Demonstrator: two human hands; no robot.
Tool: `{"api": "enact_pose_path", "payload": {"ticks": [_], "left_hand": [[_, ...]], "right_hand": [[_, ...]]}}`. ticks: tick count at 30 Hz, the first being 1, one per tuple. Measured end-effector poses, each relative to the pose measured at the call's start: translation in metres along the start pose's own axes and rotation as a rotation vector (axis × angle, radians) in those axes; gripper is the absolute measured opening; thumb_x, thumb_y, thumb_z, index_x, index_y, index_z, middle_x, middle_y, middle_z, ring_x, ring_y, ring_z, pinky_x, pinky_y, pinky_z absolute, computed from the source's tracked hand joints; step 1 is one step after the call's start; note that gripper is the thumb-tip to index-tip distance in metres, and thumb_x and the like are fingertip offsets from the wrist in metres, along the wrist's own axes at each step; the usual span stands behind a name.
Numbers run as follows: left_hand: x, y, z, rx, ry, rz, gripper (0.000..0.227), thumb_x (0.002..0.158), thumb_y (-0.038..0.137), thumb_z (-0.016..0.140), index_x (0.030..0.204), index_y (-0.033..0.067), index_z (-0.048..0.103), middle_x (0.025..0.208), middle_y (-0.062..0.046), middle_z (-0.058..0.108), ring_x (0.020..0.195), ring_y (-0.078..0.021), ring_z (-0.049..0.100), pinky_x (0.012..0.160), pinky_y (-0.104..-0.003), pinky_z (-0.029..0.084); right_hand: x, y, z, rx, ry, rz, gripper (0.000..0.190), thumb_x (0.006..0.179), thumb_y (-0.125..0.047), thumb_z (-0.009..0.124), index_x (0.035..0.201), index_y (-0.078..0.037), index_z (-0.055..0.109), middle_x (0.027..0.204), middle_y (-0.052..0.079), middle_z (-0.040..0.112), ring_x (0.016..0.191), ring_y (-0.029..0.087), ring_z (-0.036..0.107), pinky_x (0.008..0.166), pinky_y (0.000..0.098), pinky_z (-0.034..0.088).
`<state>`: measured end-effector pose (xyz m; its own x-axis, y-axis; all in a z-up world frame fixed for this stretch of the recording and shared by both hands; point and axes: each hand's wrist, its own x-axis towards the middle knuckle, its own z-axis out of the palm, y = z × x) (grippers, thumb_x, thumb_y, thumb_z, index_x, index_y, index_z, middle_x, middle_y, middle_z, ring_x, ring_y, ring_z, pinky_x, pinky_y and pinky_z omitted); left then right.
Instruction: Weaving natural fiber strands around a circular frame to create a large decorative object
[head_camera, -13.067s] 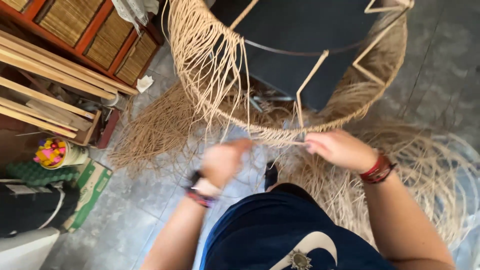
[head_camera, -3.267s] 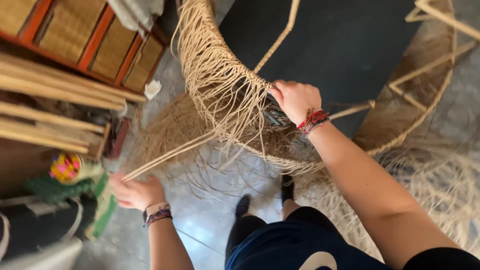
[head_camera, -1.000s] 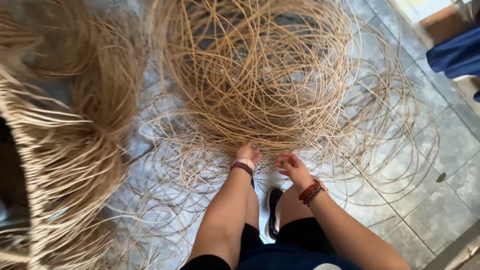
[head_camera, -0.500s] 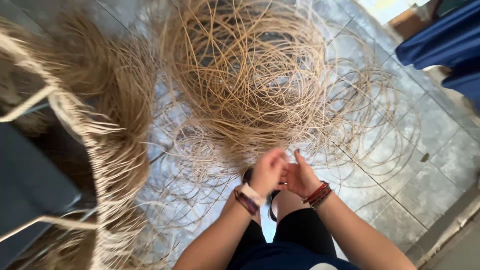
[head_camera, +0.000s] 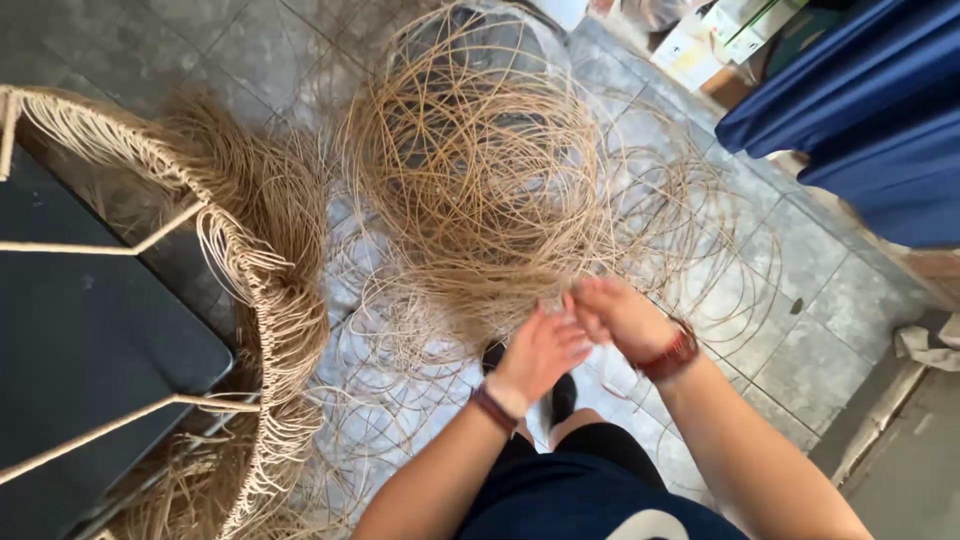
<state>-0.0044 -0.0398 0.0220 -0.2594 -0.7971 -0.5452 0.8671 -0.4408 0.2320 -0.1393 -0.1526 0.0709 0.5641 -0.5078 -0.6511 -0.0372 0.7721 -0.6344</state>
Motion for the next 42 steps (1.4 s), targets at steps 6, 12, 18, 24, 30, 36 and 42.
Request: {"api": "enact_pose_path", "payload": {"ticks": [6,12,18,24,30,36,42], "left_hand": [[0.053,0.117,0.076,-0.354,-0.004,0.361,0.004,0.096,0.015,0.066,0.096,0.0149,0.069,0.086,0.005,0.071,0.070,-0.0099,0.066,0.061,-0.020,0.051],[0.032,0.057,0.148,-0.115,0.031,0.376,0.047,0.109,0.042,0.036,0.068,0.0238,0.052,0.046,0.013,0.034,0.036,0.0029,0.036,0.034,-0.011,0.021],[0.026,-0.098,0.118,1.256,-0.049,0.461,0.035,0.106,0.016,0.044,0.084,0.0005,0.066,0.065,-0.018,0.061,0.061,-0.0339,0.066,0.057,-0.034,0.056],[0.034,-0.084,0.128,1.556,-0.192,0.140,0.036,0.095,0.032,0.055,0.110,0.0032,0.072,0.104,-0.024,0.073,0.111,-0.0476,0.065,0.097,-0.056,0.053],[0.079,-0.054,0.138,0.192,-0.146,0.184,0.063,0.093,0.017,0.054,0.153,0.0078,0.036,0.146,-0.012,0.059,0.118,-0.0270,0.067,0.090,-0.045,0.061],[0.116,-0.030,0.130,0.278,-0.071,0.322,0.033,0.110,0.032,0.042,0.120,0.0078,0.061,0.117,-0.019,0.073,0.102,-0.0324,0.074,0.081,-0.043,0.064],[0.109,-0.003,0.139,0.545,0.046,0.337,0.034,0.107,0.032,0.045,0.105,0.0065,0.067,0.095,-0.022,0.076,0.074,-0.0298,0.077,0.054,-0.033,0.064]], "right_hand": [[-0.118,-0.007,-0.066,-0.621,-0.059,0.033,0.028,0.102,-0.019,0.051,0.097,-0.002,0.073,0.060,0.001,0.058,0.050,0.008,0.051,0.042,0.0223,0.041],[-0.137,-0.023,-0.092,-0.396,-0.122,-0.051,0.052,0.101,-0.025,0.042,0.137,0.007,0.060,0.099,0.016,0.064,0.079,0.019,0.054,0.067,0.0345,0.043],[-0.077,-0.069,-0.050,-0.431,-0.002,0.005,0.042,0.104,-0.023,0.050,0.136,0.001,0.062,0.094,0.009,0.072,0.069,0.015,0.069,0.051,0.0264,0.058],[-0.029,-0.038,-0.099,-0.679,0.075,-0.029,0.033,0.102,-0.018,0.051,0.127,-0.004,0.069,0.072,0.006,0.063,0.046,0.008,0.051,0.029,0.0215,0.043],[-0.098,-0.066,-0.125,-1.101,0.253,-0.270,0.026,0.100,-0.031,0.054,0.119,-0.022,0.069,0.076,0.008,0.076,0.082,0.027,0.073,0.077,0.0420,0.057],[-0.131,-0.057,-0.141,-0.418,0.078,-0.209,0.023,0.103,-0.016,0.048,0.104,-0.002,0.067,0.051,-0.001,0.044,0.039,0.005,0.038,0.029,0.0165,0.030],[-0.149,-0.057,-0.130,-0.373,0.069,-0.262,0.027,0.105,-0.016,0.046,0.098,0.001,0.066,0.054,0.011,0.058,0.029,0.011,0.048,0.024,0.0196,0.031]]}}
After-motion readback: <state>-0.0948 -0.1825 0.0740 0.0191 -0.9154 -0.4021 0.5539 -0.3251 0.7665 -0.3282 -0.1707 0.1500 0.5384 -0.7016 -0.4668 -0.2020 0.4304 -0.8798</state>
